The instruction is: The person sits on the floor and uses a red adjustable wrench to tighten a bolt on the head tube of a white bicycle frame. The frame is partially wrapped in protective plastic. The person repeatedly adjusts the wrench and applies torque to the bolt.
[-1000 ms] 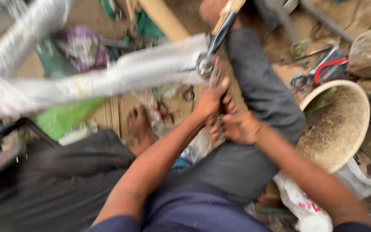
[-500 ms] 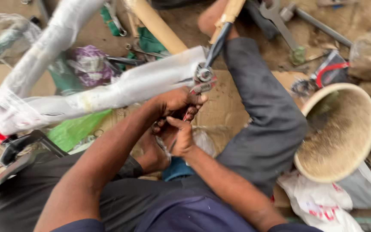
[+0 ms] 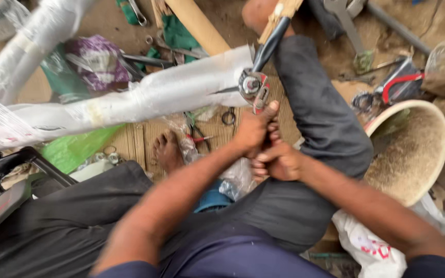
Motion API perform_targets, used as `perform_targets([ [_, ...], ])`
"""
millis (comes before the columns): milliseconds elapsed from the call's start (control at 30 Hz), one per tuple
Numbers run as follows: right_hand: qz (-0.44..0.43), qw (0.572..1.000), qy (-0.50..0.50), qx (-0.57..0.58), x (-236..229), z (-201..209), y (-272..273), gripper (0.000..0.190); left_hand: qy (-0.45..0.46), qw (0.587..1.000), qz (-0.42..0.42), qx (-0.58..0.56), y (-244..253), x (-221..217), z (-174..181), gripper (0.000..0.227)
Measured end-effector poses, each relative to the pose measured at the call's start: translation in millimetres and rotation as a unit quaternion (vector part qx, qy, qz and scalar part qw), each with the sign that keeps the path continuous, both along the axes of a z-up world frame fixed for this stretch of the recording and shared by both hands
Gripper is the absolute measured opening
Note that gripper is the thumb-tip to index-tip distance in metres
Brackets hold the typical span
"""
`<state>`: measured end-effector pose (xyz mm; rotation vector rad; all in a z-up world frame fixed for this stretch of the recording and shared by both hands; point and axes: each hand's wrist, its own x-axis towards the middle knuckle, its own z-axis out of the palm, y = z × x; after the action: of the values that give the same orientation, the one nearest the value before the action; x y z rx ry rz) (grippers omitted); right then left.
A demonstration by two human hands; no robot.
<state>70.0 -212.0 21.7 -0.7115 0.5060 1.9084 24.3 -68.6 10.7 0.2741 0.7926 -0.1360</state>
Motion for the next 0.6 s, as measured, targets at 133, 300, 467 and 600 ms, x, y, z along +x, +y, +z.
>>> perform_targets([
  [133, -0.292, 0.956, -0.024, 0.026, -112.6, -27.6, 70.9, 0.016, -0.032, 0.959, -0.270, 0.083, 77.6, -26.0, -15.4, 0.045],
  [300, -0.376, 0.924, -0.063, 0.012, -131.0, -21.6, 118.2, 0.017, -0.082, 0.911, -0.375, 0.152, 108.7, -23.8, 2.3, 0.039],
  [467, -0.338, 0.936, -0.030, 0.090, -117.7, -11.5, 102.7, 0.028, -0.052, 0.756, -0.375, 0.534, 103.8, -29.5, 18.2, 0.044],
  [600, -0.341, 0.928, -0.019, 0.148, -112.7, -7.6, 93.8, 0.038, 0.021, 0.496, -0.299, 0.815, 112.3, -25.4, 36.0, 0.048],
])
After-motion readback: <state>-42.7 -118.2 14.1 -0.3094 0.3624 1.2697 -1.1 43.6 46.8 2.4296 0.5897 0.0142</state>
